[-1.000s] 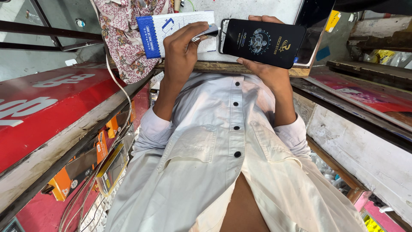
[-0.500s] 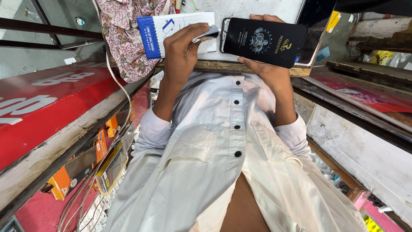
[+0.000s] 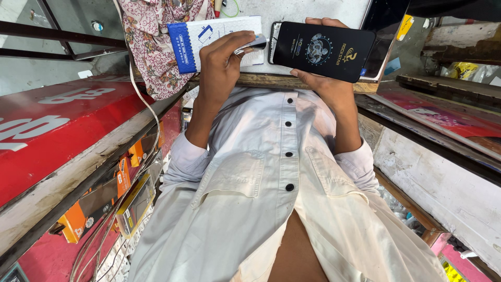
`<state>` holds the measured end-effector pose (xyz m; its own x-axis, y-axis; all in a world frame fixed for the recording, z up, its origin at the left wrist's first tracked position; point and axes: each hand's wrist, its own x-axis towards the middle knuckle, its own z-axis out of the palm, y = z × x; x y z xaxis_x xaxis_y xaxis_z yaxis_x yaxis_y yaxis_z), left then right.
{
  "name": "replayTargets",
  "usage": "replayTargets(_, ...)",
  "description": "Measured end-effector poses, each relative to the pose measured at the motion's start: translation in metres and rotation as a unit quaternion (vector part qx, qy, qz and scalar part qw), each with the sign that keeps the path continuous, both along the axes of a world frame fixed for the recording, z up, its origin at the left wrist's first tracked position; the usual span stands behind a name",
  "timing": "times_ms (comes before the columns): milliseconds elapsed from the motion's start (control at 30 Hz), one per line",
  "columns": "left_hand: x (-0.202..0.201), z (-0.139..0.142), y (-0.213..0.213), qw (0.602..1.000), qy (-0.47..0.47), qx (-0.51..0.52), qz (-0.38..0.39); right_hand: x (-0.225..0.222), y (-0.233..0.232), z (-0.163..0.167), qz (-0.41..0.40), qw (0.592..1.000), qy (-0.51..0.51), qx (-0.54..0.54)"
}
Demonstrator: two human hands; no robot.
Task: The person disassembles a smartphone, removes the back cover, and uses a metal prying tool to separate internal components. They wipe the device with a cloth and continue manipulating the phone's internal parts on a cluttered workbench.
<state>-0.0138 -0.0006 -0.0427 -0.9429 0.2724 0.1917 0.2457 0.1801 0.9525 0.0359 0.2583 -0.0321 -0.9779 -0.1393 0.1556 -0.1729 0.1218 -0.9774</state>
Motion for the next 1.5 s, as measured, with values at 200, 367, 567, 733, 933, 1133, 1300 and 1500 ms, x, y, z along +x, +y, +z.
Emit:
replayTargets(200,0.007,0.003,-0.005,0.999,0.029,-0.035,-0.004,0.006,-0.002,-0.002,-0.001,1.000,-0.003,-0.006)
replayTargets(367,0.009,0.004,-0.006,0.999,0.020,-0.024,-0.011,0.009,-0.003,-0.004,-0.005,1.000,-0.011,-0.023)
replayTargets(567,0.008,0.007,-0.006,0.999,0.023,-0.028,-0.015,0.007,-0.002,-0.004,-0.004,1.000,-0.011,-0.028)
replayTargets(733,0.009,0.008,-0.006,0.999,0.021,-0.027,-0.014,0.007,-0.001,-0.004,-0.006,1.000,-0.011,-0.022)
replayTargets(933,0.010,0.009,-0.007,0.999,0.034,-0.040,-0.010,0.007,0.000,-0.003,-0.004,1.000,-0.011,-0.026)
replayTargets(1133,0.009,0.012,-0.008,0.998,0.036,-0.041,-0.017,0.006,0.000,-0.002,-0.006,1.000,0.006,-0.006)
replayTargets(1300,0.010,0.013,-0.011,0.998,0.029,-0.041,-0.024,0.006,0.000,-0.002,-0.006,1.000,0.005,-0.017)
replayTargets(1500,0.010,0.012,-0.012,0.998,0.049,-0.042,-0.021,0.005,0.000,-0.003,-0.005,0.999,-0.008,-0.031)
